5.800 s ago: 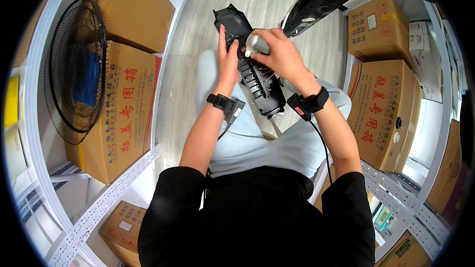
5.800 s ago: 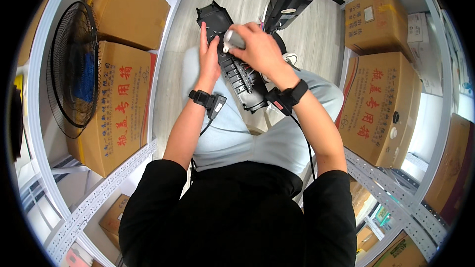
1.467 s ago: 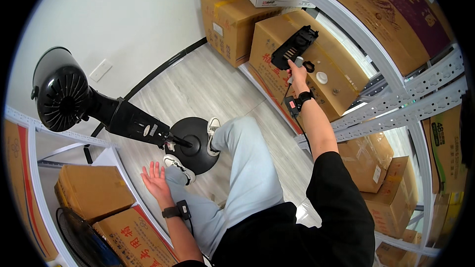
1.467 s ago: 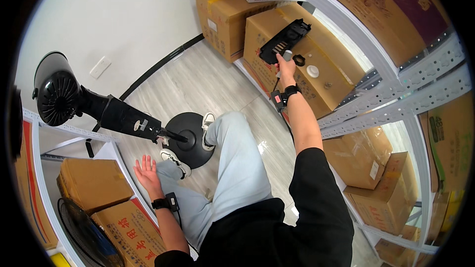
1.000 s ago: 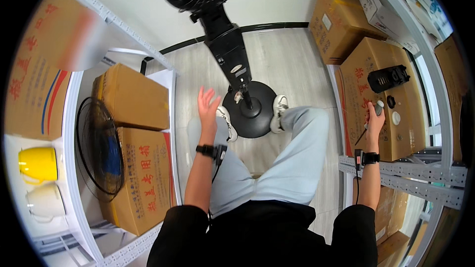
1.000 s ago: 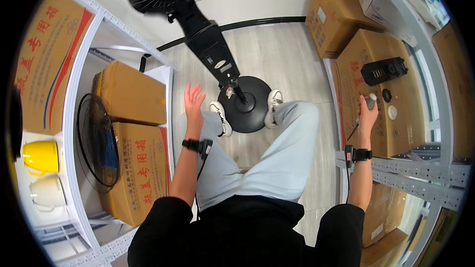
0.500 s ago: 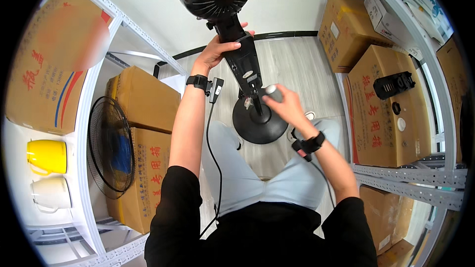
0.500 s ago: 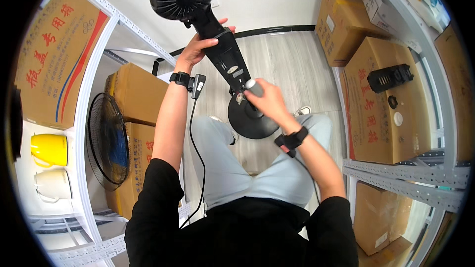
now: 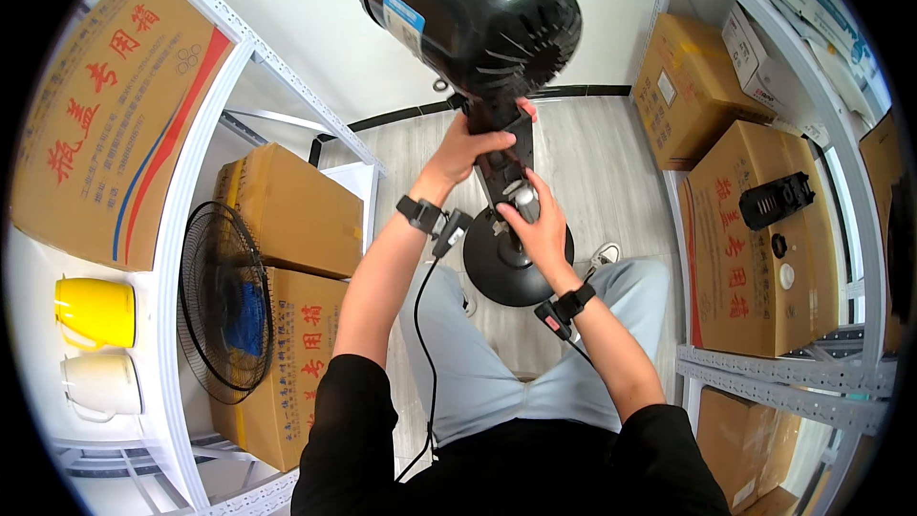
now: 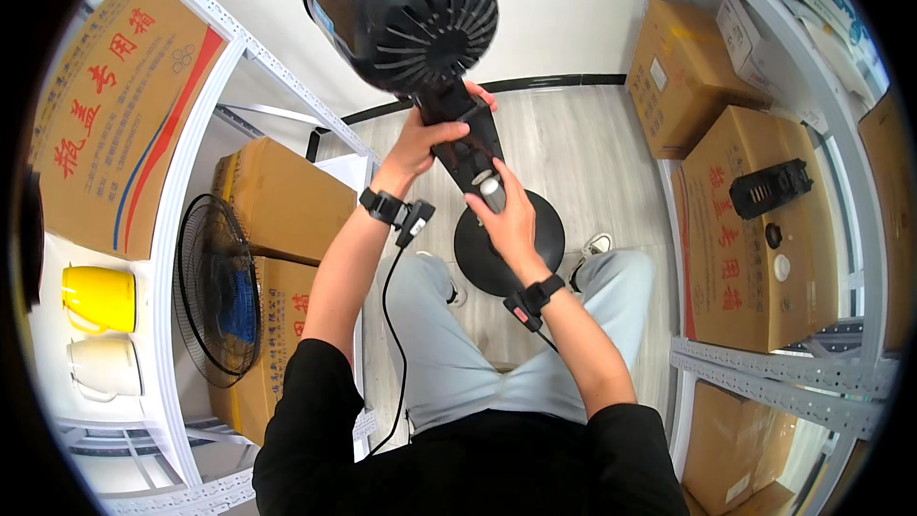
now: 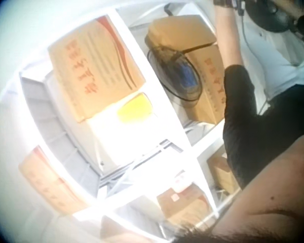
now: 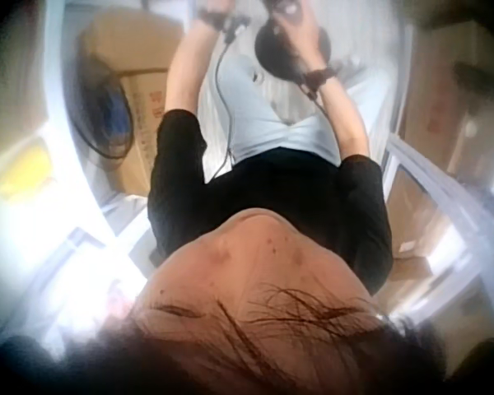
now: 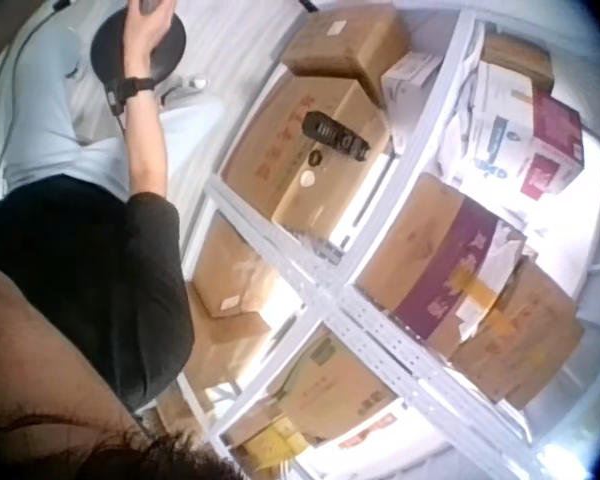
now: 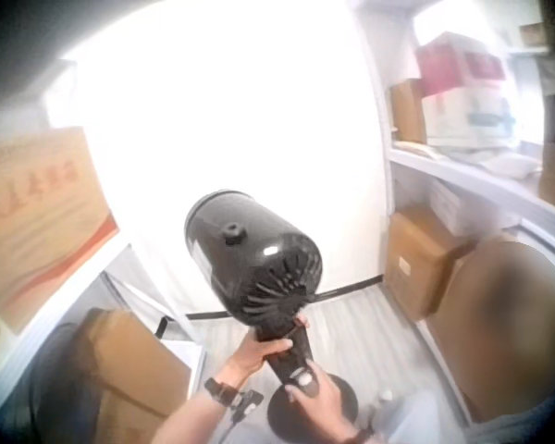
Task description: The person sits on the floor and uses a screwdriver to remove screws from a standing fan. They detach the fan head, open the control box, and manipulate internal wires and components. The person then reattaches the fan head and continues adjusting the base.
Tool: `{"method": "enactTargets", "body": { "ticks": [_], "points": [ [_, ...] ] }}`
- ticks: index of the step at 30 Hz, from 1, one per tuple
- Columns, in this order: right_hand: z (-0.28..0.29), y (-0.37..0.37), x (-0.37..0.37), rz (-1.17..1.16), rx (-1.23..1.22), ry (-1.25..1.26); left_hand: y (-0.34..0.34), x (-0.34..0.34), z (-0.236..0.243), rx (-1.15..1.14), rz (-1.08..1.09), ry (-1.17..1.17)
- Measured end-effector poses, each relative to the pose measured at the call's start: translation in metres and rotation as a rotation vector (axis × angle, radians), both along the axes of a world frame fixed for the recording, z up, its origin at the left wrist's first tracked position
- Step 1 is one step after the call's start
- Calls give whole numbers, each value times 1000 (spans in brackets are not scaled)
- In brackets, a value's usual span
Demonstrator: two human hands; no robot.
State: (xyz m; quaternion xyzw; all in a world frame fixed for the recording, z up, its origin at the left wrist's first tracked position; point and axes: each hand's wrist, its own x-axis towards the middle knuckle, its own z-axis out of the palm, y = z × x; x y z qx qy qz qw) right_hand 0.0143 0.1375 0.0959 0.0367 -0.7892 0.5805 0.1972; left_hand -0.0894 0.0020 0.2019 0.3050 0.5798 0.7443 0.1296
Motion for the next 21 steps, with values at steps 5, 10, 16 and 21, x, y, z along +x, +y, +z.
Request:
{"method": "enactTargets", "body": {
  "ticks": [5, 10, 16, 21],
  "points": [
    [-10, -20, 24, -73, 131, 134, -1, 37, -9, 32, 174, -121],
    [-12, -26, 15, -60, 129, 156, 0, 58, -4, 95, 432, -128],
    [2, -30, -10, -23, 114, 223, 0, 27, 2, 193, 693, -95],
    [3, -9, -35, -3, 117, 85, 24, 6, -5, 284, 873, -80]
  ]
}}
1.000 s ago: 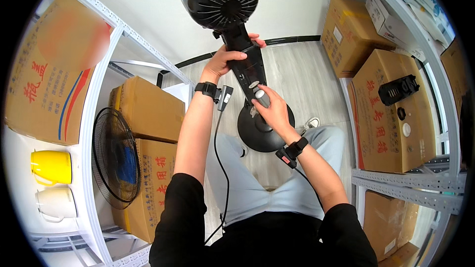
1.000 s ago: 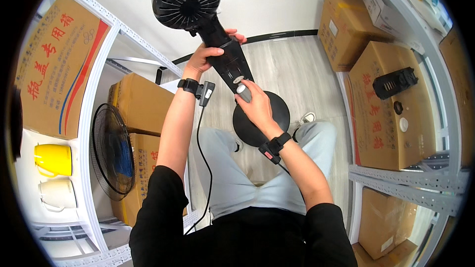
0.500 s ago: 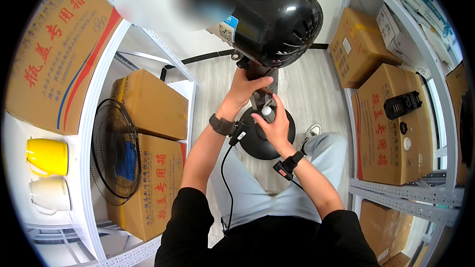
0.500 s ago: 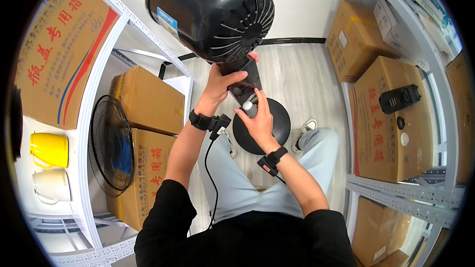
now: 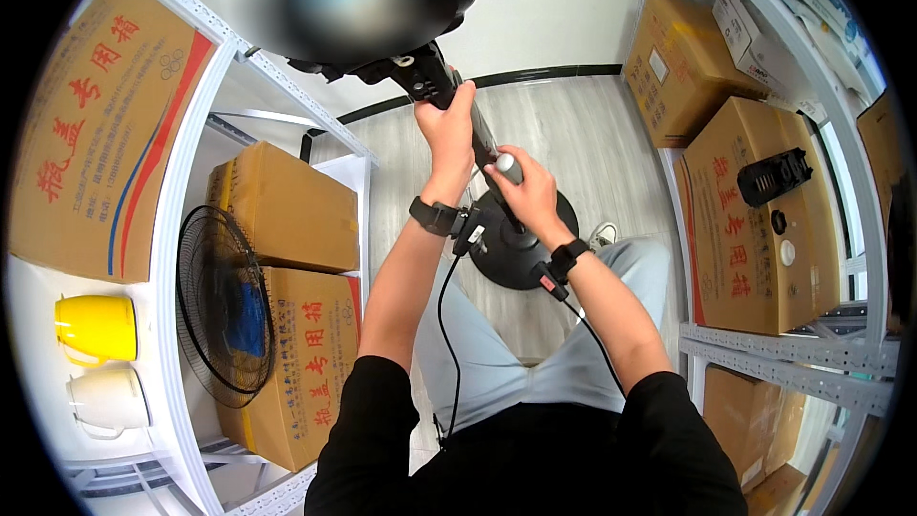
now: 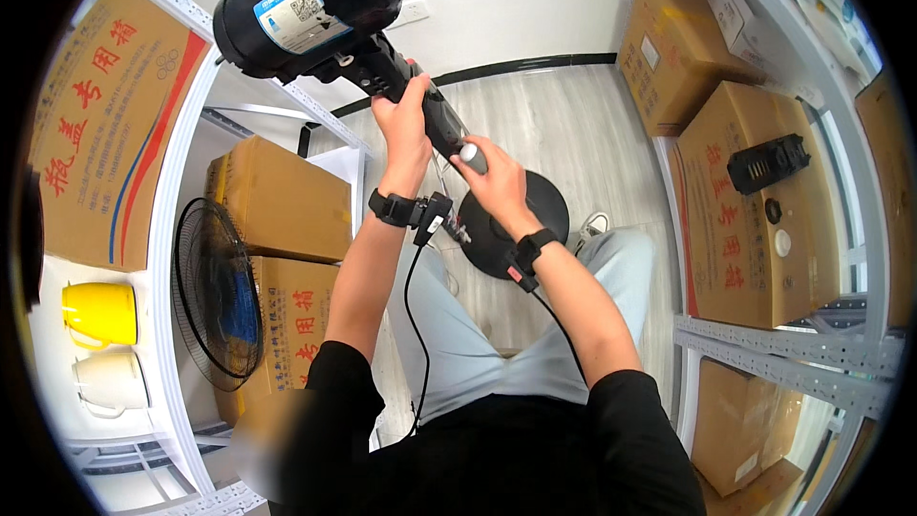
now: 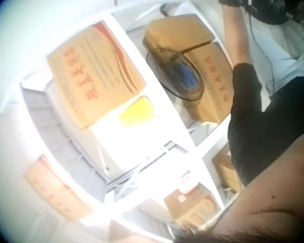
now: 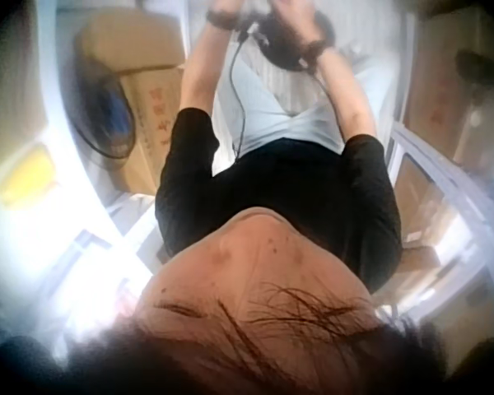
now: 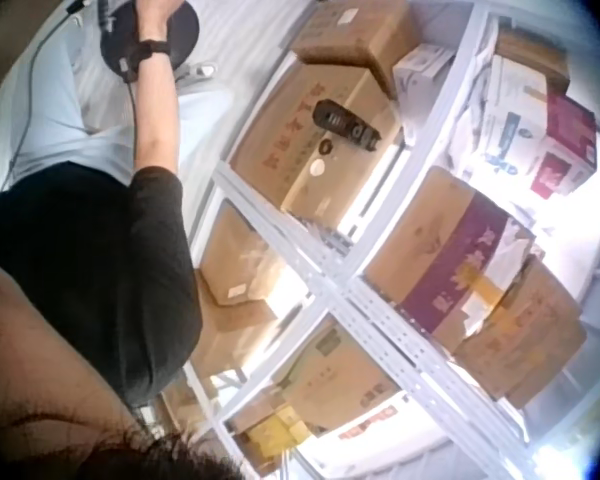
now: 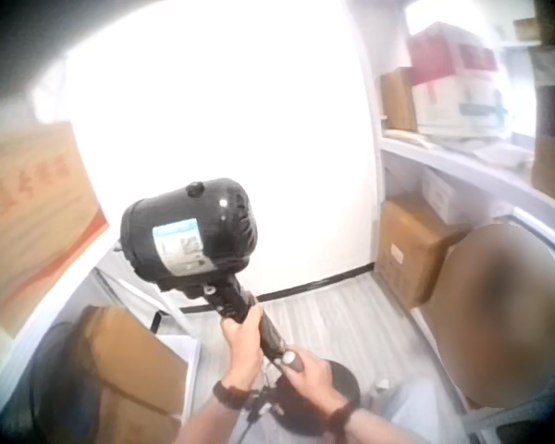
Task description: The person sits on the floor and uses a screwdriver to remove screws from a standing fan. They detach the fan head, open the control box, and manipulate internal wires and components. The person then reattaches the fan head and continues adjusting the base.
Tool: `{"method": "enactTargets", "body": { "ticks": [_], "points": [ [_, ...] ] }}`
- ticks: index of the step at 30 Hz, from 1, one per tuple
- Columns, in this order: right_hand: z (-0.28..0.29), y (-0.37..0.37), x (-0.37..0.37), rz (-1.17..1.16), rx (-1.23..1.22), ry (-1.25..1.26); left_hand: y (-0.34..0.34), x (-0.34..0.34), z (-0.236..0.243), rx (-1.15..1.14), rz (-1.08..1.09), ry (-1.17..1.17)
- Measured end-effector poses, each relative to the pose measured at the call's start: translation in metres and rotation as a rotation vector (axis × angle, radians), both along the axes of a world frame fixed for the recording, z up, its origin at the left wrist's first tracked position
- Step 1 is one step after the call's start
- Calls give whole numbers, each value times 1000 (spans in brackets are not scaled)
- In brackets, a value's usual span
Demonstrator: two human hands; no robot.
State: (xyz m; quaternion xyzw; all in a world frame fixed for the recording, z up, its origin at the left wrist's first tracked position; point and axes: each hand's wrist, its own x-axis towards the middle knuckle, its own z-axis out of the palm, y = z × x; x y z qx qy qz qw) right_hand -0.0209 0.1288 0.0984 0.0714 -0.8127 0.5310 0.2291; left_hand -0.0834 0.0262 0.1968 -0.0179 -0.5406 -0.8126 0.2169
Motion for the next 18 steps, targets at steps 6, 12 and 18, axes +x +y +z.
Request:
{"method": "enactTargets", "body": {
  "ticks": [6, 12, 18],
  "points": [
    [-14, 31, -35, 31, -113, -134, 30, -15, -13, -242, 291, 44],
    [-9, 51, -54, -46, -357, -309, 17, 15, -1, -896, 105, 213],
    [3, 45, -22, 233, -807, -321, -10, 1, -9, -980, 40, 190]
  ]
}}
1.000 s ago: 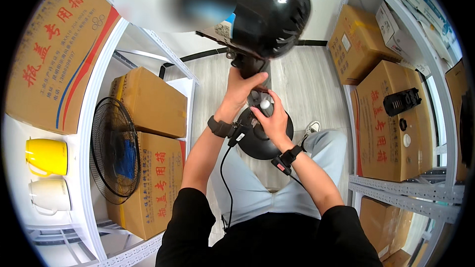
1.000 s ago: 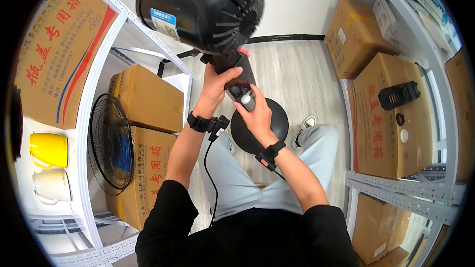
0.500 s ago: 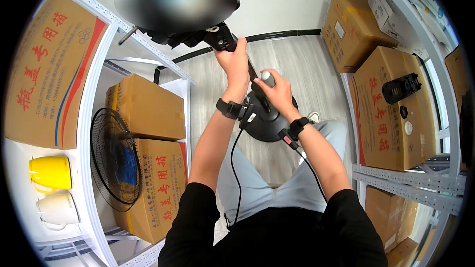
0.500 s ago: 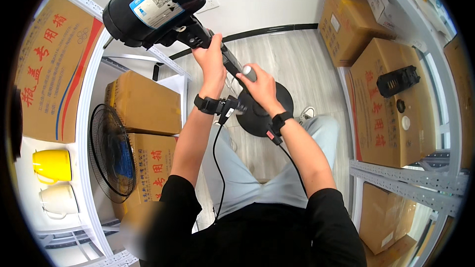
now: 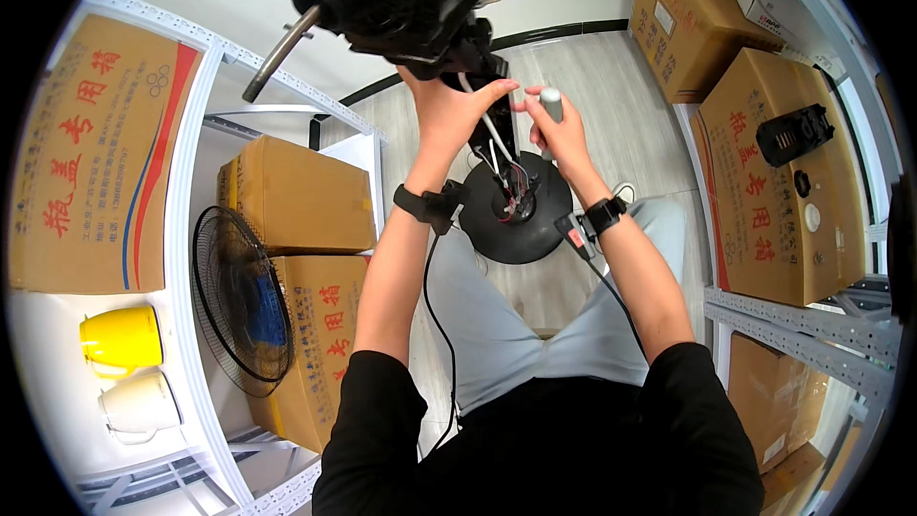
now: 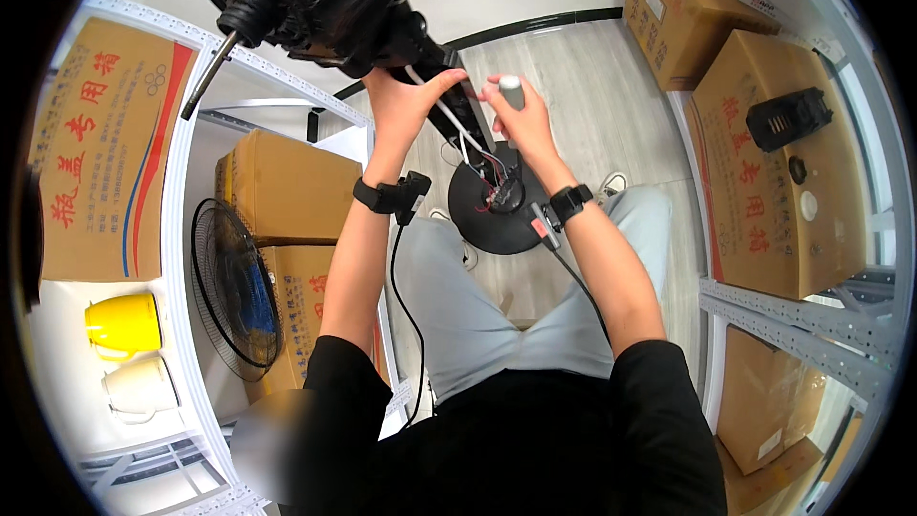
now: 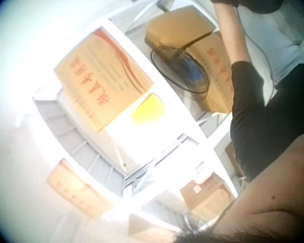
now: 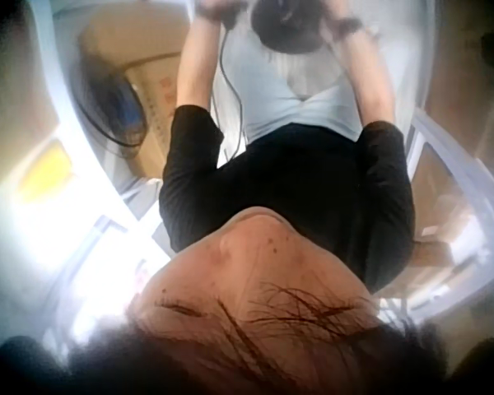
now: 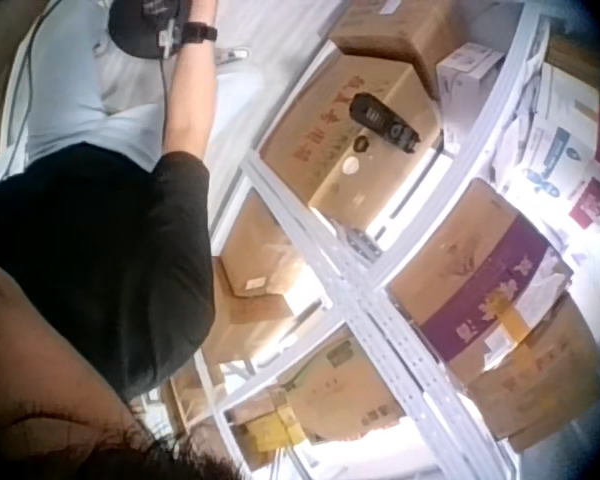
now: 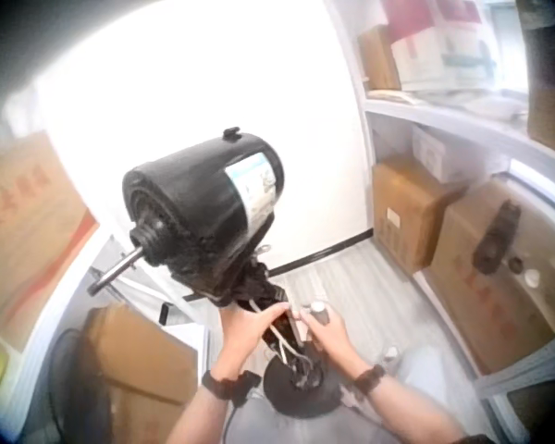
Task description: The person sits on the floor and uses a screwdriver to remove screws from a standing fan. They detach the fan head, open the control box, and manipulate internal wires and components. The person then reattaches the fan head and continues adjusting the base.
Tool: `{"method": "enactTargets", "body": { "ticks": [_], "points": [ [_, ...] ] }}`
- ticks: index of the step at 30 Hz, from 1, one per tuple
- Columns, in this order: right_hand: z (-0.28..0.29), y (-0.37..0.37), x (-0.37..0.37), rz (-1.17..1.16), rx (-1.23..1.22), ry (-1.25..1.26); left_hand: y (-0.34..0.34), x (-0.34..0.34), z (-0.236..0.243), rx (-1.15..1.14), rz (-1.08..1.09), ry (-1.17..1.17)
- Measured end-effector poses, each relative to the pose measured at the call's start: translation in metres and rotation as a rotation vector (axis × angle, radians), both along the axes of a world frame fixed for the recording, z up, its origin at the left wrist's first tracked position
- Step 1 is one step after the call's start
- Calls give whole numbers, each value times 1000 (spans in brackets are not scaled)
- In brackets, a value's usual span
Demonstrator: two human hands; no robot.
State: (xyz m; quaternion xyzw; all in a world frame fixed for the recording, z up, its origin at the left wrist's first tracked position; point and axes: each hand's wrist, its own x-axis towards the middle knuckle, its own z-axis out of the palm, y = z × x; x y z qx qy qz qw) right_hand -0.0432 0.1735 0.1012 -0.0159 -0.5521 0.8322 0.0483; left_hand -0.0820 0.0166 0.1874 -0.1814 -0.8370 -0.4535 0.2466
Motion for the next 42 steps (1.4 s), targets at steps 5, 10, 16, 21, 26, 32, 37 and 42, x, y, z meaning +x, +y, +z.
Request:
{"method": "enactTargets", "body": {
  "ticks": [5, 10, 16, 21, 26, 32, 37, 42],
  "points": [
    [-7, -16, 18, 0, 247, 38, -5, 11, 0, 121, 72, -42],
    [-9, -18, 2, -111, 438, 11, 12, 11, -3, 198, 195, 79],
    [10, 14, 8, -29, 501, -77, 43, 18, 1, 171, 339, 163],
    [-17, 53, 36, -98, 339, -107, 46, 25, -1, 125, 293, 191],
    [-44, 72, 50, -239, 907, 3, 27, 23, -19, 145, 201, 262],
    [-14, 80, 82, -104, 578, -337, 2, 62, -95, 251, 355, 90],
    [-35, 109, 98, -72, -309, -212, 8, 78, -147, 352, 302, -297],
    [-66, 105, 111, 15, -563, -271, 32, 69, -189, 380, 155, -346]
  ]
}}
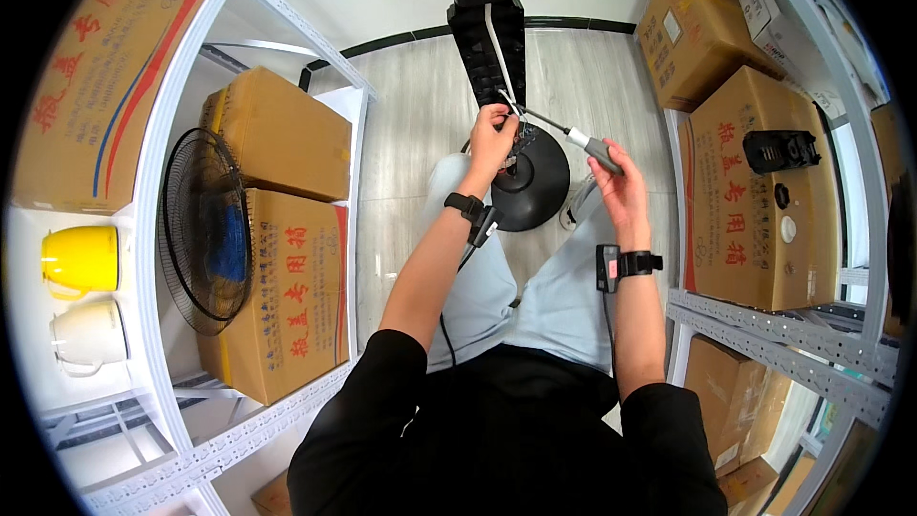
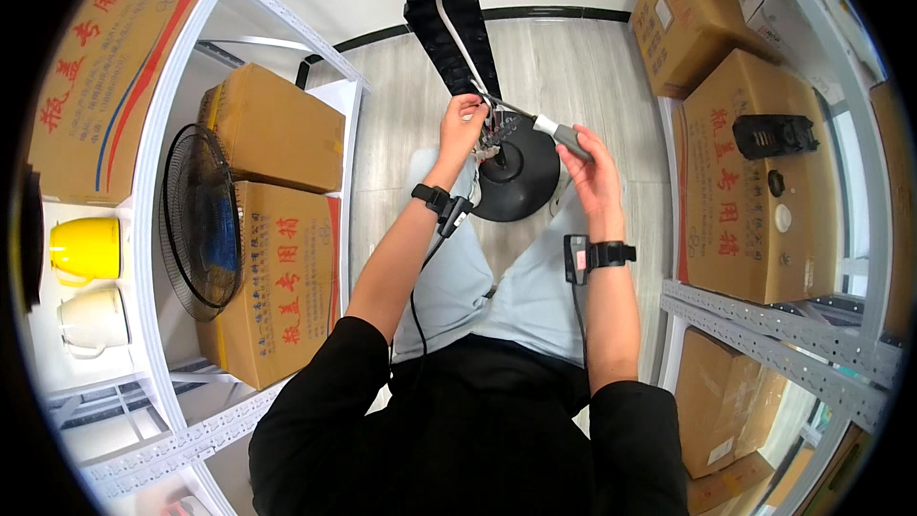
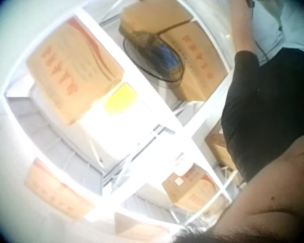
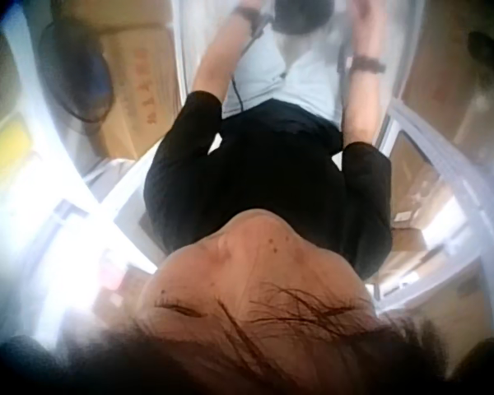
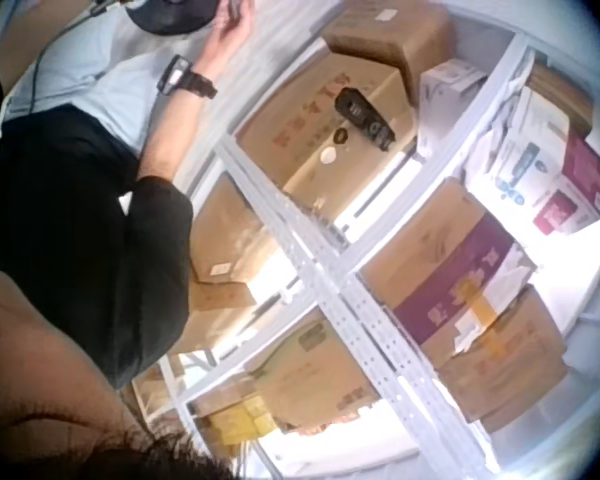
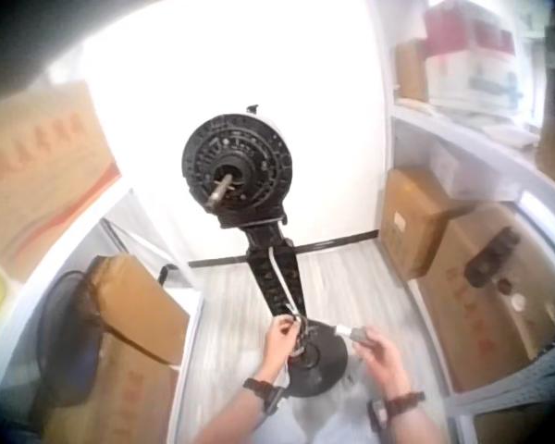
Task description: The person sits on the floor and uses a screwdriver to remove screws from a standing fan. They detach the fan head, open the control box, and manipulate internal wires and components. The person then reattaches the fan head and continues adjusting the base.
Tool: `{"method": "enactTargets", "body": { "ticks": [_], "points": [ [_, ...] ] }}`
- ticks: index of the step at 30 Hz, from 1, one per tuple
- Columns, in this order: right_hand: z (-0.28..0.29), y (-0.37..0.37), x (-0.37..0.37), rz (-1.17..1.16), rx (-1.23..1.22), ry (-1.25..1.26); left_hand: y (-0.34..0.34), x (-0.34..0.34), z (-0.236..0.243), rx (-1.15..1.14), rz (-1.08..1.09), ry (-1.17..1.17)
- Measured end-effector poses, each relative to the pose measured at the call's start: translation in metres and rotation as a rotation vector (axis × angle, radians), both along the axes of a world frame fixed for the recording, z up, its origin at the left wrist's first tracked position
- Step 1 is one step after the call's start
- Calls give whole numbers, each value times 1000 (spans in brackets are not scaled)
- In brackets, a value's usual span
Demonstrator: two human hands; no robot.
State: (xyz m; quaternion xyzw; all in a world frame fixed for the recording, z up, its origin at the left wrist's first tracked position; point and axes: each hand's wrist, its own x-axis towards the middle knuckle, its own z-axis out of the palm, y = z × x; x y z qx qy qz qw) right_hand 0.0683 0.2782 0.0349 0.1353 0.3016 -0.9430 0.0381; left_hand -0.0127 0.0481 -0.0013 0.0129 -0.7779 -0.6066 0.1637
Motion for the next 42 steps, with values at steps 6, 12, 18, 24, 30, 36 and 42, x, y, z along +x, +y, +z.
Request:
{"method": "enactTargets", "body": {
  "ticks": [6, 12, 18, 24, 30, 36, 42],
  "points": [
    [-11, -44, 22, 81, 26, 0, 5, -11, -15, 220, -221, -180],
    [3, -77, 10, -23, 47, -5, -7, -6, 1, 468, -319, -229],
    [-9, -87, 12, -70, 188, -31, -31, -3, 13, 755, -429, -336],
    [-27, -98, 20, -99, 144, -69, -31, 1, 11, 876, -444, -382],
    [-24, -112, 24, -122, 128, -87, -29, -2, 3, 903, -456, -370],
    [-25, -116, 24, -133, 119, -88, -27, -3, 2, 901, -436, -359],
    [-22, -120, 26, -126, 134, -104, -28, -3, 4, 828, -442, -362]
  ]
}}
